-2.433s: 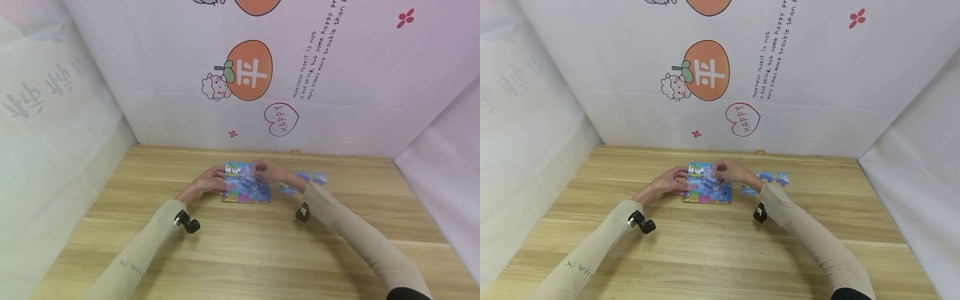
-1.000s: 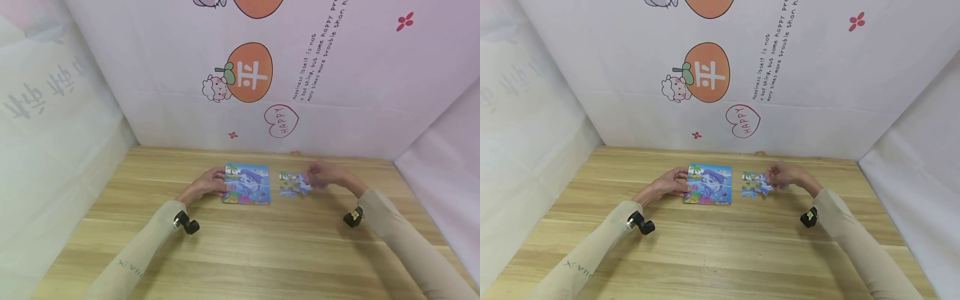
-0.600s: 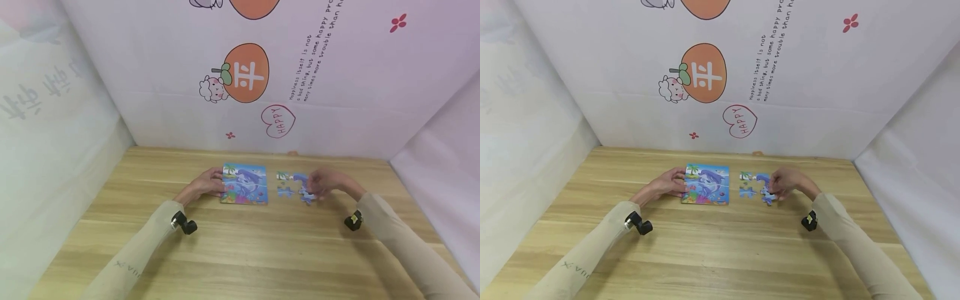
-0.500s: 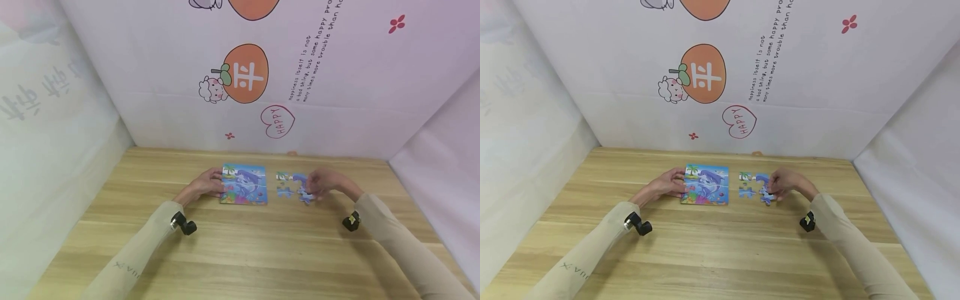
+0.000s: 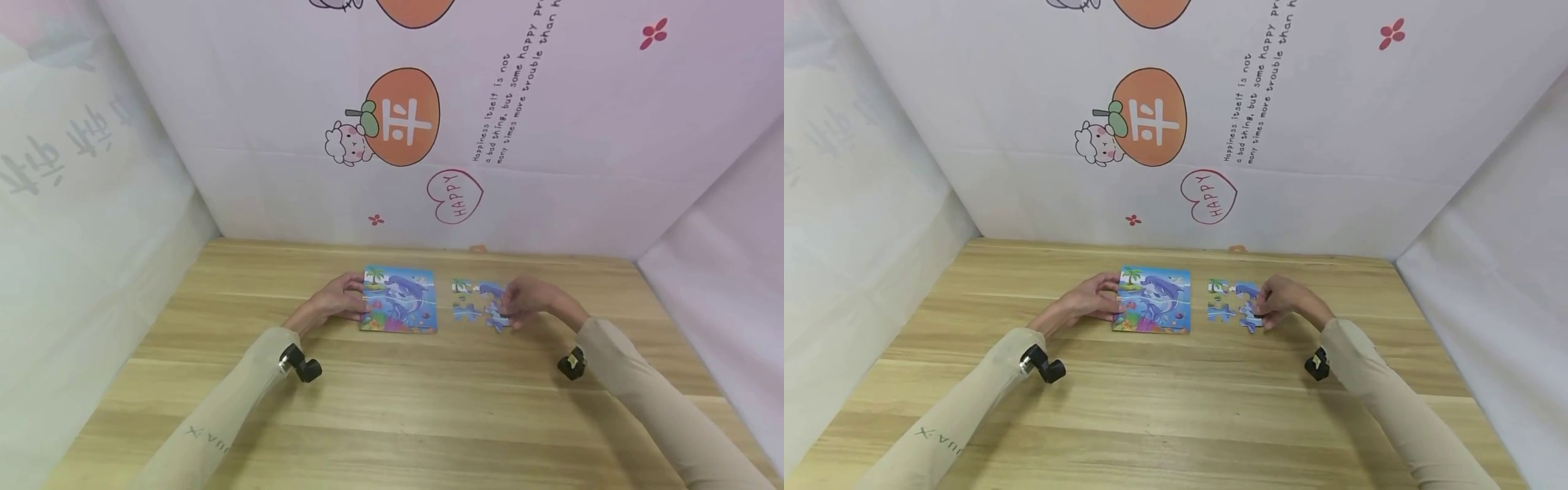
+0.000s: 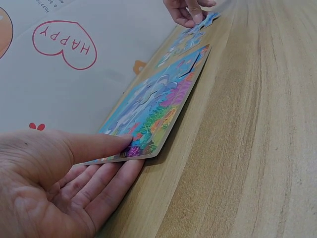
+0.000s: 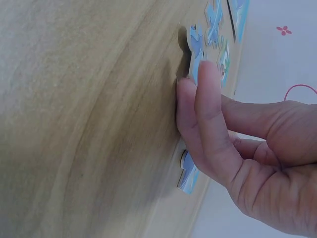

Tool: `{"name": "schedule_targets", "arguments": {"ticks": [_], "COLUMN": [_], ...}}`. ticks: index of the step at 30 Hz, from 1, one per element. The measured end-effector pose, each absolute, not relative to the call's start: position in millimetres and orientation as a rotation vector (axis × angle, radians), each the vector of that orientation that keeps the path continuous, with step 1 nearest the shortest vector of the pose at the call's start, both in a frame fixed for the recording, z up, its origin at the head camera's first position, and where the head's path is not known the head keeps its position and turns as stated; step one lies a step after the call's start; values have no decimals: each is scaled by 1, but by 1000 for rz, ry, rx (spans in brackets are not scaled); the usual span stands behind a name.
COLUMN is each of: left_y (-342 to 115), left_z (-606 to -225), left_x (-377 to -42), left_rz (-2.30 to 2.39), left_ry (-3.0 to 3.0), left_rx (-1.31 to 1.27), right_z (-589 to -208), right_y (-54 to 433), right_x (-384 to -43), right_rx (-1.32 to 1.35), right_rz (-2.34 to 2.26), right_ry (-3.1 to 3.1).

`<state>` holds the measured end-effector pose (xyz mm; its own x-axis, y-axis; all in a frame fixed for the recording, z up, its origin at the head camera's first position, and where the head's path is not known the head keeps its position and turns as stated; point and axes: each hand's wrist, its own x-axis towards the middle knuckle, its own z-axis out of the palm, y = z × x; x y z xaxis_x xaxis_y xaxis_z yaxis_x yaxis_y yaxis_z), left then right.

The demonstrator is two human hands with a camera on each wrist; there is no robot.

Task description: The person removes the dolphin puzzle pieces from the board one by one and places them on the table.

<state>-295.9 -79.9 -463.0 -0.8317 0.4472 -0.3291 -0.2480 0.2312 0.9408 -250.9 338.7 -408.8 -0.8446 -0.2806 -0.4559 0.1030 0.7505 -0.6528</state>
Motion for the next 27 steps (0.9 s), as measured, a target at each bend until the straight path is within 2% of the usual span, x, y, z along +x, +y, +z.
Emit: {"name": "schedule_targets", "arguments": {"ticks": [27], "left_y": [-81], "left_z": [-462], "left_x": [-295], "left_rz": [1644], "left_ry": [1955], "left_rx": [198], "right_z": [-417], "right_y": [337], "right_x": [-251], "right_rx": [-25], "right_rz": [-972], "right_ry": [2465]}}
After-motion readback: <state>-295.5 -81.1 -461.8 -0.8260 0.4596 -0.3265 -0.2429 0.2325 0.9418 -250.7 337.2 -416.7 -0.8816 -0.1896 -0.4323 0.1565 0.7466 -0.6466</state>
